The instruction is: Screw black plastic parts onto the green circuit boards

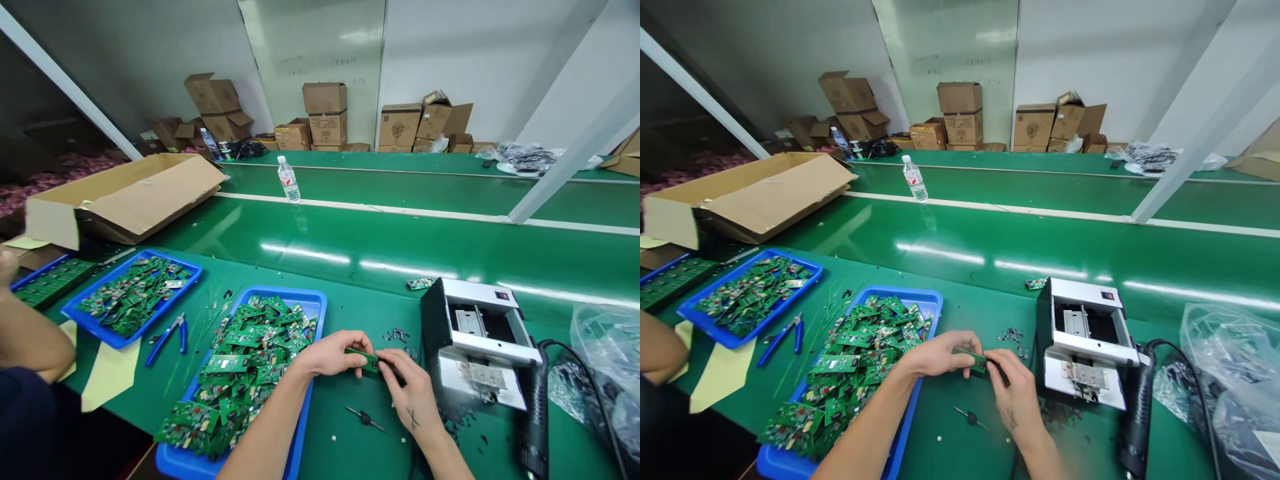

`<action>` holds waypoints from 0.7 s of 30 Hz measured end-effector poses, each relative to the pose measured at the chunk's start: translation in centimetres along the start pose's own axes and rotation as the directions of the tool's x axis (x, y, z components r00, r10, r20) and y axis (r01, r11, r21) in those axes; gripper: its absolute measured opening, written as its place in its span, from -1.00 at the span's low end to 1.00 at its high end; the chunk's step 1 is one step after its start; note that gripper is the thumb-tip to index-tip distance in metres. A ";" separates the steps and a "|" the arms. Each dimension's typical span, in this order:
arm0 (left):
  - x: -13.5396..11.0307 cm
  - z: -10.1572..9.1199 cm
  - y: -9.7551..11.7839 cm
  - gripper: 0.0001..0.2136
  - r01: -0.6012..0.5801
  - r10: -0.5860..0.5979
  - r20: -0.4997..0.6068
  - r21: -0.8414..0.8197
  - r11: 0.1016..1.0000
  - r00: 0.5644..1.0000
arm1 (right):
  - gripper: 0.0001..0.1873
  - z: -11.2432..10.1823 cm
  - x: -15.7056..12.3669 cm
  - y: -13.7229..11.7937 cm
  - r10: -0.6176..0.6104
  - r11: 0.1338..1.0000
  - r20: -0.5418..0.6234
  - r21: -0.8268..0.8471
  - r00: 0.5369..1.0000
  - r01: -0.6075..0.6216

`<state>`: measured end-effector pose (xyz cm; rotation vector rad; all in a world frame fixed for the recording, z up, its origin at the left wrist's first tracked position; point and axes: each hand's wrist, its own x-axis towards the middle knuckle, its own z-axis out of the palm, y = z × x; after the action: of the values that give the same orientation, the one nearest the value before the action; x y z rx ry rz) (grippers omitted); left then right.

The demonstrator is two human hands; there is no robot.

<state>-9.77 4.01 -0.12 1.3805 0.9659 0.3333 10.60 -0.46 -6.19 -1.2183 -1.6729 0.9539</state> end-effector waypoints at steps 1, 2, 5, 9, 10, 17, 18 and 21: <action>-0.1 0.0 0.2 -0.80 -0.010 0.010 0.001 0.011 1.000 1.000 | -0.76 -0.1 0.0 -0.1 0.031 0.998 0.016 0.053 0.999 -0.032; -0.2 0.1 0.4 -0.80 -0.017 0.017 0.002 0.025 1.000 1.000 | -0.74 -0.1 0.0 -0.2 0.067 0.992 0.028 0.103 0.997 -0.070; -0.4 0.2 0.7 -0.79 -0.021 0.021 0.002 0.062 0.998 1.000 | -0.64 0.1 -0.1 -0.2 0.195 0.951 0.039 0.237 0.980 -0.198; -0.2 0.5 0.5 -0.77 -0.030 0.030 -0.006 0.069 0.997 1.000 | -0.53 -0.2 -0.1 -0.8 0.327 0.870 0.070 0.367 0.943 -0.329; -0.1 0.5 0.4 -0.76 -0.044 0.044 -0.002 0.057 0.997 0.999 | -0.54 -0.4 -0.1 -1.0 0.346 0.851 0.090 0.389 0.934 -0.353; 0.2 0.6 -0.4 -0.76 -0.106 0.105 0.014 0.074 0.992 0.994 | -0.61 -1.9 0.1 -1.8 0.420 0.737 0.213 0.488 0.882 -0.468; 0.1 0.6 -0.4 -0.77 -0.104 0.103 0.016 0.085 0.991 0.995 | -0.61 -1.9 0.1 -1.7 0.426 0.725 0.214 0.500 0.879 -0.473; 0.0 0.7 -0.2 -0.76 -0.103 0.102 0.016 0.099 0.990 0.995 | -0.59 -1.7 0.1 -1.5 0.446 0.699 0.208 0.527 0.870 -0.484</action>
<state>-9.33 3.52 -0.37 1.5250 0.9149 0.3581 11.67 -0.55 -4.16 -1.2089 -0.9887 1.6809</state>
